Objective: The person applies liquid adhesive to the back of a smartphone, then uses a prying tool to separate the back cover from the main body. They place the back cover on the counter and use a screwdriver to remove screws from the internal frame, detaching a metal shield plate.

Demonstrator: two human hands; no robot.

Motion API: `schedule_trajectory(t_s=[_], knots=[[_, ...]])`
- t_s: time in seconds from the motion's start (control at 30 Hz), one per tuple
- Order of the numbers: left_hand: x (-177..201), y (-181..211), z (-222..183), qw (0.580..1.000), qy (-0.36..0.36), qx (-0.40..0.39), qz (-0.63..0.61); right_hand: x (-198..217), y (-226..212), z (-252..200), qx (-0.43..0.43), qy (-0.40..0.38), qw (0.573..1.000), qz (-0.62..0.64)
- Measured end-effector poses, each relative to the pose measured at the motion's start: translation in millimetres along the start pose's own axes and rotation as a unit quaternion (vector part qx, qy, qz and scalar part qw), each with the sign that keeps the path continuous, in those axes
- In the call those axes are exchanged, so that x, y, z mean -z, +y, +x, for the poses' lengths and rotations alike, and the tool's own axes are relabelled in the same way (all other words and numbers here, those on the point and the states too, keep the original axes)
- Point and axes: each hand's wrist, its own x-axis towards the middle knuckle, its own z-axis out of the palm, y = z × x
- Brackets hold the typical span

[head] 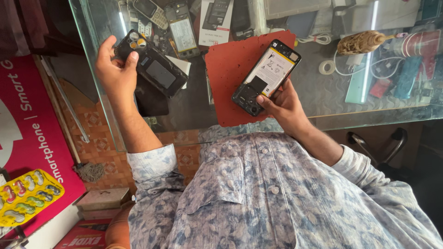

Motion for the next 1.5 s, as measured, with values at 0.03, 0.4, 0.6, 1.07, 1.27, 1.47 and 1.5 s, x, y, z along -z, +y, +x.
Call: schedule_trajectory(t_s=[0.03, 0.4, 0.6, 1.07, 1.27, 1.47, 1.5], knots=[[-1.3, 0.3, -0.4, 0.999, 0.009, -0.009, 0.048, -2.9, -0.6, 1.6, -0.003, 0.006, 1.0, 0.016], [-25.8, 16.5, -18.1, 0.932, 0.026, -0.208, 0.294, 4.3, -16.9, 3.1, -0.101, 0.037, 0.988, -0.114], [-53.1, 31.7, -54.2, 0.88, 0.108, -0.117, 0.448, 12.1, -17.2, 4.8, -0.133, 0.03, 0.972, -0.192], [-41.7, 33.3, -68.0, 0.925, 0.042, -0.104, 0.363, 21.0, -32.9, -1.0, -0.083, -0.021, 0.941, -0.327], [-32.4, 31.5, -68.3, 0.927, 0.05, -0.12, 0.351, 25.2, -65.6, 18.1, 0.303, -0.068, 0.694, -0.65], [-28.4, 36.7, -71.8, 0.915, 0.052, -0.089, 0.39, 29.9, -70.4, 34.5, 0.309, -0.089, 0.669, -0.67], [-28.9, 38.1, -74.8, 0.906, 0.056, -0.084, 0.41, 31.2, -67.4, 30.0, 0.301, -0.078, 0.675, -0.669]])
